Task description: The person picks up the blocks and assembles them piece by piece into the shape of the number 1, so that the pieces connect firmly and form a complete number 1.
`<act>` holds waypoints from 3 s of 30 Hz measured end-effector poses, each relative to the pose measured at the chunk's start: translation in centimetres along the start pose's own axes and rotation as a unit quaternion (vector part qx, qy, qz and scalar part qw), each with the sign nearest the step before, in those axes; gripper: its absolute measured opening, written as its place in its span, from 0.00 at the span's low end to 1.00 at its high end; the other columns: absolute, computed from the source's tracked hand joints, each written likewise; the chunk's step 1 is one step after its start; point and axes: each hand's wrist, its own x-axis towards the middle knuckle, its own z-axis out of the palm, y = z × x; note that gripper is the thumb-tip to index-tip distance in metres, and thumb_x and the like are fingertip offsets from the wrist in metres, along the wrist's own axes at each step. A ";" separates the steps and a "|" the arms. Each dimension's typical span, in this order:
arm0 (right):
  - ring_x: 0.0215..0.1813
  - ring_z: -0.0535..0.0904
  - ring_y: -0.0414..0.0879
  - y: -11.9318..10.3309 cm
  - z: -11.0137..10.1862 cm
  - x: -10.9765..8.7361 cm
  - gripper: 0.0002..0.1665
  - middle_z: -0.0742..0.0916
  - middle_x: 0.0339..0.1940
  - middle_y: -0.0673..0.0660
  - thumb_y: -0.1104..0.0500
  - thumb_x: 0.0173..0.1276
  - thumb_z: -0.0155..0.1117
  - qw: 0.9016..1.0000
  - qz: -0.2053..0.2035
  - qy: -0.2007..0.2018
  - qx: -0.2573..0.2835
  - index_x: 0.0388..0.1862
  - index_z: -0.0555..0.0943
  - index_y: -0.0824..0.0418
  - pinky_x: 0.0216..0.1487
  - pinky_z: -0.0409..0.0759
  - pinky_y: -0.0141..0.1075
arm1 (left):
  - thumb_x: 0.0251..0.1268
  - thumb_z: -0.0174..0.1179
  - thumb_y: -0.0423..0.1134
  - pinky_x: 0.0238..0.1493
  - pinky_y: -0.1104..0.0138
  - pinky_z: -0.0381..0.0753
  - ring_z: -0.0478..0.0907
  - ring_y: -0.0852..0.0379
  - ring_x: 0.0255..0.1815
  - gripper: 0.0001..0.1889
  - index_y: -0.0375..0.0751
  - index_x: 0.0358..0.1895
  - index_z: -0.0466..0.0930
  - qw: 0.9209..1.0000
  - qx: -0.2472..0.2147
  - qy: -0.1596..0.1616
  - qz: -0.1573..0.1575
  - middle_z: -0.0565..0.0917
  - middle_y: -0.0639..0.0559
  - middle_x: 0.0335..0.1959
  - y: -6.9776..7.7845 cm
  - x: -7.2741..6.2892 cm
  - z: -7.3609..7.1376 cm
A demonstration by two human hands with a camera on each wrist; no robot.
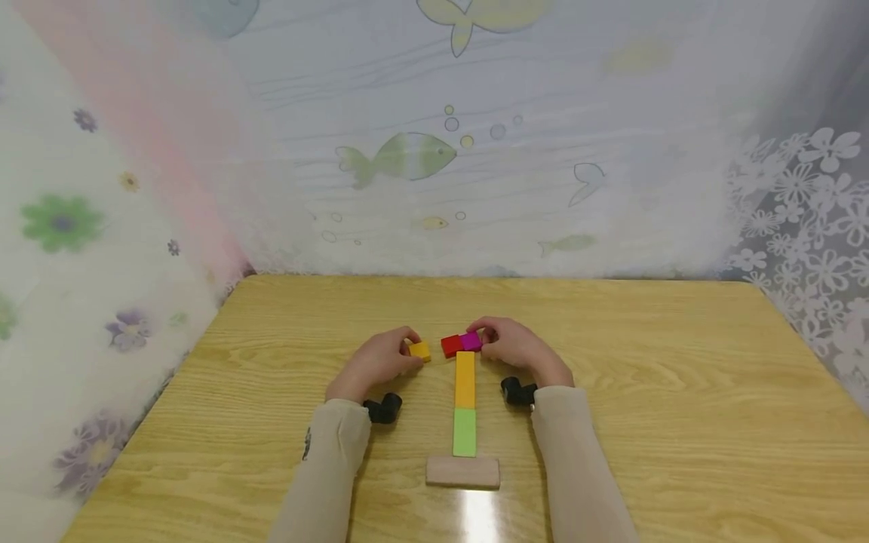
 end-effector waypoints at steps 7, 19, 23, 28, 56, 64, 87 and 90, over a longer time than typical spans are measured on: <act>0.28 0.66 0.47 -0.2 0.0 -0.1 0.24 0.76 0.32 0.55 0.67 0.56 0.52 1.000 -0.001 0.004 0.003 0.54 0.72 0.57 0.30 0.64 0.37 | 0.56 0.59 0.43 0.34 0.65 0.69 0.71 0.57 0.29 0.18 0.47 0.50 0.73 1.000 0.004 -0.002 0.004 0.75 0.56 0.30 0.2 0.0 0.0; 0.27 0.66 0.47 0.1 0.0 0.0 0.24 0.75 0.32 0.55 0.67 0.56 0.52 1.000 -0.003 0.002 0.015 0.54 0.72 0.57 0.29 0.63 0.36 | 0.55 0.60 0.41 0.30 0.66 0.68 0.70 0.56 0.26 0.19 0.46 0.51 0.72 1.000 -0.001 -0.005 -0.003 0.74 0.55 0.28 0.4 -0.1 0.1; 0.27 0.66 0.47 0.1 0.1 0.1 0.24 0.75 0.32 0.55 0.67 0.56 0.52 1.000 -0.002 0.001 0.020 0.54 0.72 0.57 0.29 0.63 0.36 | 0.55 0.60 0.42 0.30 0.66 0.68 0.70 0.56 0.26 0.19 0.46 0.50 0.72 1.000 -0.005 -0.004 -0.007 0.74 0.55 0.28 0.4 -0.1 0.1; 0.28 0.66 0.47 0.1 0.1 0.1 0.25 0.75 0.33 0.55 0.67 0.56 0.52 1.000 -0.001 0.000 0.020 0.55 0.71 0.57 0.29 0.64 0.37 | 0.55 0.60 0.43 0.30 0.67 0.68 0.69 0.57 0.26 0.18 0.46 0.50 0.72 1.000 -0.006 -0.003 -0.001 0.74 0.55 0.27 0.4 0.0 0.2; 0.27 0.66 0.48 -0.1 0.0 0.0 0.24 0.76 0.32 0.55 0.67 0.57 0.54 1.000 0.000 0.004 0.017 0.54 0.72 0.57 0.29 0.64 0.36 | 0.56 0.60 0.44 0.29 0.67 0.68 0.69 0.57 0.25 0.19 0.47 0.51 0.72 1.000 -0.016 -0.001 0.009 0.74 0.56 0.26 1.0 0.2 0.8; 0.29 0.66 0.48 -0.1 0.2 0.1 0.23 0.75 0.32 0.55 0.67 0.57 0.55 1.000 0.001 0.007 0.014 0.53 0.73 0.57 0.31 0.64 0.37 | 0.56 0.60 0.45 0.30 0.67 0.69 0.69 0.57 0.26 0.19 0.47 0.51 0.72 1.000 -0.021 -0.002 0.010 0.74 0.56 0.27 1.0 0.2 0.8; 0.30 0.67 0.48 0.0 0.4 0.0 0.23 0.75 0.31 0.56 0.68 0.55 0.56 0.999 0.019 0.011 0.031 0.51 0.75 0.55 0.32 0.64 0.37 | 0.54 0.60 0.45 0.27 0.67 0.67 0.68 0.57 0.24 0.17 0.48 0.48 0.73 0.999 -0.037 -0.007 0.006 0.73 0.56 0.26 0.8 0.6 1.4; 0.30 0.67 0.48 -0.1 0.5 0.1 0.22 0.75 0.31 0.56 0.68 0.55 0.56 0.999 0.019 0.013 0.026 0.50 0.75 0.54 0.32 0.64 0.38 | 0.54 0.60 0.46 0.28 0.67 0.67 0.68 0.57 0.24 0.18 0.48 0.48 0.73 0.999 -0.037 -0.004 0.006 0.73 0.56 0.26 0.8 0.6 1.3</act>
